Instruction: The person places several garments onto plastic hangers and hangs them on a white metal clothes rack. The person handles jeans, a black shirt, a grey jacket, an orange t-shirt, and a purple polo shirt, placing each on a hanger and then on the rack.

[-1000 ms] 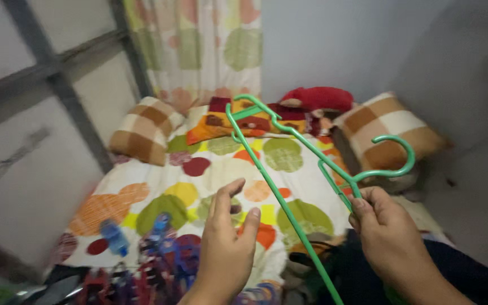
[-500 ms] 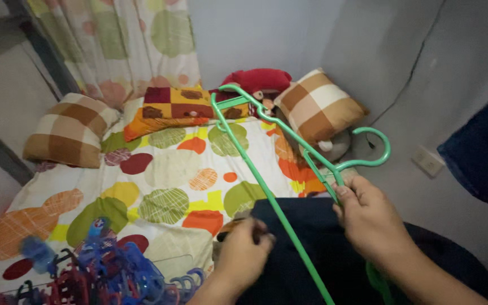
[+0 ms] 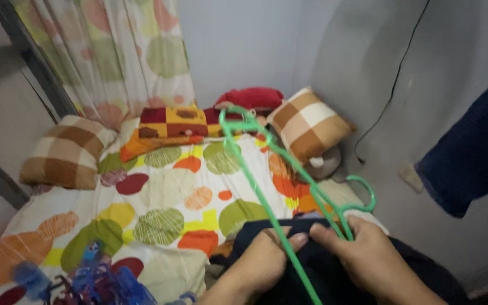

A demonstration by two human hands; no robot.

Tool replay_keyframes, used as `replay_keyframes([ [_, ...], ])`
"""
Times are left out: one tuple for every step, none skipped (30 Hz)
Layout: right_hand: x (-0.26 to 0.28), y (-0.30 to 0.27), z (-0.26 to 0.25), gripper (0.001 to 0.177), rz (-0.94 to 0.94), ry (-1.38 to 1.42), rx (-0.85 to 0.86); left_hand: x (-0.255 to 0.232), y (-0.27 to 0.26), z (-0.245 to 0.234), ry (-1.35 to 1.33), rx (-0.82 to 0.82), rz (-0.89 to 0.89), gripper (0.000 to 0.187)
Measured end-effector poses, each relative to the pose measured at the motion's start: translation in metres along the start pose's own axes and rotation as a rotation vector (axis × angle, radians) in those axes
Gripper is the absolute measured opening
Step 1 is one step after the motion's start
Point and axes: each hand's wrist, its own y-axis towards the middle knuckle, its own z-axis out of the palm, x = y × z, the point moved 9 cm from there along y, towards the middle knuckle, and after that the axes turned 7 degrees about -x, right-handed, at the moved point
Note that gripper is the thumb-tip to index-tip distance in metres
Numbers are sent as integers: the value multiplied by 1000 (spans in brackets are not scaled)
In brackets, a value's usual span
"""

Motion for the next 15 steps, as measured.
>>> replay_keyframes([
  [14, -3, 5, 38, -120, 112, 93, -5, 5, 4, -67, -5, -32, 27],
  [32, -4, 8, 43, -243, 222, 186, -13, 11, 9, -133, -8, -59, 27],
  [29, 3, -2, 45, -166, 121, 114, -22, 18, 15, -199, -11, -87, 26],
  [28, 9, -17, 48, -89, 21, 39, -37, 26, 24, -304, 21, -71, 26],
  [27, 13, -31, 50, -11, -78, -37, -54, 32, 32, -408, 55, -56, 27],
  [36, 16, -36, 50, -17, -55, -22, -72, 37, 37, -511, 94, -41, 27],
  [46, 18, -43, 50, -22, -33, -7, -85, 41, 37, -551, 101, -82, 28],
  [55, 19, -54, 51, -28, -12, 5, -99, 44, 38, -591, 113, -123, 29],
  [69, 20, -61, 49, -54, 49, 61, -114, 47, 40, -631, 124, -164, 29],
  [87, 18, -67, 47, -82, 108, 117, -136, 50, 40, -633, 147, -137, 31],
  [106, 14, -71, 46, -110, 164, 174, -157, 52, 40, -635, 169, -111, 33],
  [120, 12, -83, 42, -92, 153, 140, -178, 56, 42, -634, 190, -85, 34],
  [138, 9, -97, 39, -73, 143, 105, -193, 64, 42, -612, 152, -102, 34],
  [155, 1, -110, 35, -50, 132, 70, -208, 70, 43, -593, 114, -123, 34],
  [175, -6, -124, 32, -41, 86, 2, -224, 75, 43, -574, 75, -144, 34],
])
